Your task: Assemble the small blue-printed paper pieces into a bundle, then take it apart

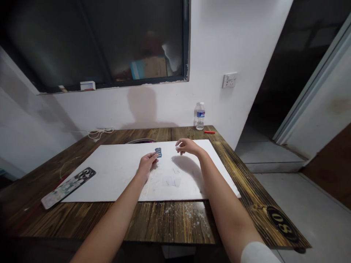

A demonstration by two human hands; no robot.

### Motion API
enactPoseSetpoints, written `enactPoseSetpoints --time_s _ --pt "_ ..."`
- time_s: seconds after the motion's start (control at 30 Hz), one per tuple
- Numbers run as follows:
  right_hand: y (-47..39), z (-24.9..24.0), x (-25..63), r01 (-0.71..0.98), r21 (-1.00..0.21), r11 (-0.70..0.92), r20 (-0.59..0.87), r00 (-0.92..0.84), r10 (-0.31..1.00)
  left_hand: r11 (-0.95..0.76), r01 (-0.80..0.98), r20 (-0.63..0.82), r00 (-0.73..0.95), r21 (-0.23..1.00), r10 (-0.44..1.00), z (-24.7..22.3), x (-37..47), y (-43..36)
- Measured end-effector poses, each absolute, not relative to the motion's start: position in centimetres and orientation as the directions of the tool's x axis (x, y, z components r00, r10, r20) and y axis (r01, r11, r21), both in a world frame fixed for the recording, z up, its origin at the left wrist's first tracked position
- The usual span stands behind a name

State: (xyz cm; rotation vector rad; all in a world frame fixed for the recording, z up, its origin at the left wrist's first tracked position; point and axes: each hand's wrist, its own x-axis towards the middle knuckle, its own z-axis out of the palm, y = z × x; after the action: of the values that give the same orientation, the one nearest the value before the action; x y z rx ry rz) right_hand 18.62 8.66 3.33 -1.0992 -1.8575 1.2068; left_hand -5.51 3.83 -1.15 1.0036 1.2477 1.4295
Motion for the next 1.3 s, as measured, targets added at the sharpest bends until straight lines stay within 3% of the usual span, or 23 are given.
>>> enactPoseSetpoints --time_s 0.2,0.67,1.3 --pt "8.5 3.2 16.9 0.088 -0.976 0.199 0.128 -0.506 0.853 -0.025 -0.137 -0.004 -0.21 0.99 0.978 -1.1 -5.5 3.8" --pt "7.6 2.5 12.3 -0.121 -0.985 0.126 0.174 -0.606 0.776 -0.031 -0.184 -0.002 -0.177 0.982 0.984 -1.0 -5.5 3.8" --pt "8.2 1.8 10.9 -0.016 -0.978 0.21 0.203 -0.333 0.921 -0.077 -0.167 0.042 -0.202 0.983 0.979 -1.2 -5.5 4.1"
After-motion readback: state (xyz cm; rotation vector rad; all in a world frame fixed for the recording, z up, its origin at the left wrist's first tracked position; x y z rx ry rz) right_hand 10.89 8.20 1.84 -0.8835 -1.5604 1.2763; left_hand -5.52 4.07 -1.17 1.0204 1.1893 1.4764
